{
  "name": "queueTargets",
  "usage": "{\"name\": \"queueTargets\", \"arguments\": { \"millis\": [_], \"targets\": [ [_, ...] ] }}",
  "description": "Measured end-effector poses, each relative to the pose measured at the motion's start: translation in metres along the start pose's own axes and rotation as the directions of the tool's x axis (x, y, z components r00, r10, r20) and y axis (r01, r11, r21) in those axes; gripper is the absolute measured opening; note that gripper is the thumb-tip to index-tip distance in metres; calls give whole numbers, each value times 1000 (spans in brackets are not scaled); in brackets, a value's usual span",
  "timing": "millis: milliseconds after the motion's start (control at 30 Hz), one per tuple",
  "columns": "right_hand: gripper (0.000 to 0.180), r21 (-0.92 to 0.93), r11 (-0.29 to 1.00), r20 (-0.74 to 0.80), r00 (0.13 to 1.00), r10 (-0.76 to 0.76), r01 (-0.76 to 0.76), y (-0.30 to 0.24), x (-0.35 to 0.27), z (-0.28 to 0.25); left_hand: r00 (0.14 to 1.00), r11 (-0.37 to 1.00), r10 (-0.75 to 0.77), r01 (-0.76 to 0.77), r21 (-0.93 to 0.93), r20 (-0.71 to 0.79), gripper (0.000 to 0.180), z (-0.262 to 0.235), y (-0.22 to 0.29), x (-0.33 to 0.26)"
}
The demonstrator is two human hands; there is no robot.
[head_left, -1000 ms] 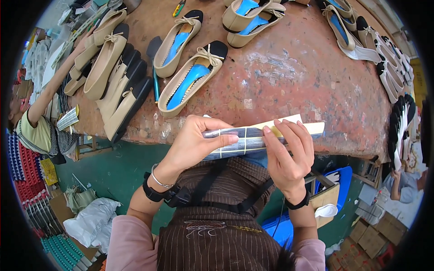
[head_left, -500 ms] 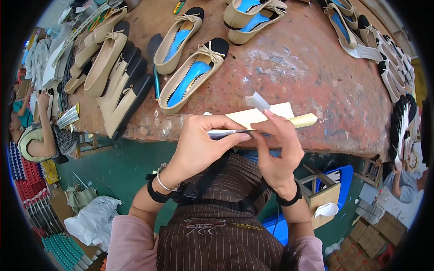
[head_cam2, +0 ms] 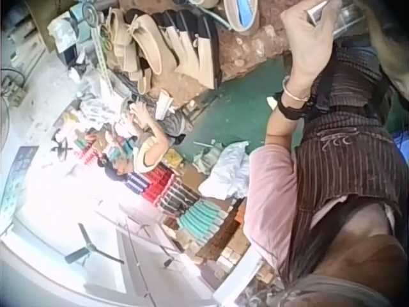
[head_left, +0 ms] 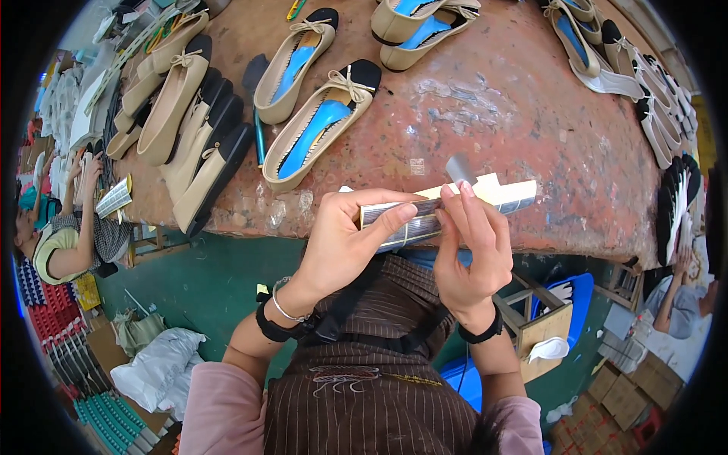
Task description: Assembling shoes by applying labels to soles and inserting insoles.
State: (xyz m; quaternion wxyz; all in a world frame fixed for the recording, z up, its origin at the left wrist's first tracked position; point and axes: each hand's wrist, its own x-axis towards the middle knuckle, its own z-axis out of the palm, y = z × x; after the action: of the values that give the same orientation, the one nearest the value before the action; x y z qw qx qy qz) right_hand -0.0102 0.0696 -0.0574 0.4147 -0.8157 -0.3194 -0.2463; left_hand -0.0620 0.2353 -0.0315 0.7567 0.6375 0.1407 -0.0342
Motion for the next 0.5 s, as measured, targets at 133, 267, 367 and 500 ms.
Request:
{"name": "queueTargets", "arguments": {
  "millis": [133, 267, 367, 500],
  "targets": [
    [47, 13, 1000, -23, 1000, 10, -10, 5, -3, 3, 994, 990, -68, 78, -120, 88, 30, -6, -2, -2],
    [53, -5, 1000, -48, 999, -21, 21, 10, -8, 4, 983, 967, -120, 147, -209, 136, 31, -7, -8, 0],
    [57, 54, 998, -37, 999, 21, -19, 12, -5, 3, 989, 986, -92, 106, -132, 112, 28, -5, -6, 0],
    [61, 236, 958, 42, 987, 157, -163, 15, -8, -1, 993, 971, 87, -103, 215, 86, 26, 0, 1, 0]
  ]
}}
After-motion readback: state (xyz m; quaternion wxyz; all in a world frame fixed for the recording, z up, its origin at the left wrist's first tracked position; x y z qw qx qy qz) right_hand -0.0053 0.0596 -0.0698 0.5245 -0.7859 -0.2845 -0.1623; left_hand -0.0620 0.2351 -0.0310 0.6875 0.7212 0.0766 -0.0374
